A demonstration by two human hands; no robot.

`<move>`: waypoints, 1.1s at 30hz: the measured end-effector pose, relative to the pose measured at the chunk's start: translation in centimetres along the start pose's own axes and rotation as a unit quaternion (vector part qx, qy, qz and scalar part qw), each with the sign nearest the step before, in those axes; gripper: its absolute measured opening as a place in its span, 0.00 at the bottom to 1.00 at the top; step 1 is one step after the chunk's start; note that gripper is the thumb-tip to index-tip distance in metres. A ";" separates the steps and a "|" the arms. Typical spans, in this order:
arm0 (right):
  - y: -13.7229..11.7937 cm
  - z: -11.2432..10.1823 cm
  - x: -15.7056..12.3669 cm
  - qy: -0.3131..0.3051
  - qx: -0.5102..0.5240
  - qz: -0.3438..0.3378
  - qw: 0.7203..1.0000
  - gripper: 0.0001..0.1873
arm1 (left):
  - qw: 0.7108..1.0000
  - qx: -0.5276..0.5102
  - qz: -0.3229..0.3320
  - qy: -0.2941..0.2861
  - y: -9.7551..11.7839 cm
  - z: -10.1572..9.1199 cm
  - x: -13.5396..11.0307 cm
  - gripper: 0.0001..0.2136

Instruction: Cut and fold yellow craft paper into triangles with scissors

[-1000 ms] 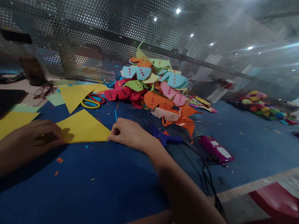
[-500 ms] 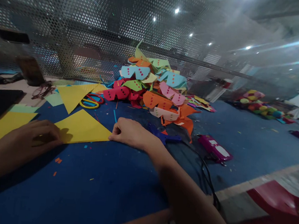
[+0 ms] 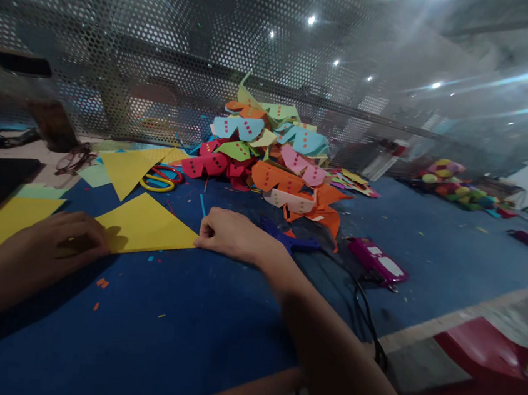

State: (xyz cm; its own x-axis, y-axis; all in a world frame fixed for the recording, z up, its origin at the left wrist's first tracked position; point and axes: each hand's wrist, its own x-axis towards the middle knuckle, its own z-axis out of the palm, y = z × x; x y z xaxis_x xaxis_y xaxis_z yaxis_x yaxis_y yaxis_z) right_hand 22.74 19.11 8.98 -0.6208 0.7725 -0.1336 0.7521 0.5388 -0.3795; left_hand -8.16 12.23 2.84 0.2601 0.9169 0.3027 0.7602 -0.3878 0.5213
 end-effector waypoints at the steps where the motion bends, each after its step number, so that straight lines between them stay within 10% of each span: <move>1: 0.0 0.0 0.0 0.001 -0.002 -0.003 1.000 0.08 | 1.000 0.002 -0.001 0.000 0.0 0.0 0.0 0.14; 33: 0.0 -0.2 -0.3 0.000 -0.007 0.005 1.000 0.07 | 1.000 0.005 -0.004 -0.011 0.0 -0.1 0.0 0.14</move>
State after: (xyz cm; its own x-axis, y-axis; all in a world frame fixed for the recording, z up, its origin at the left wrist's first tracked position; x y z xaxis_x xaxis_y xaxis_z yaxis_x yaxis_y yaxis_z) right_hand 22.98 18.98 9.23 -0.6129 0.7780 -0.1384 0.7616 0.5349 -0.3659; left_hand -8.19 12.20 2.96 0.2667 0.9218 0.2814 0.7678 -0.3797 0.5161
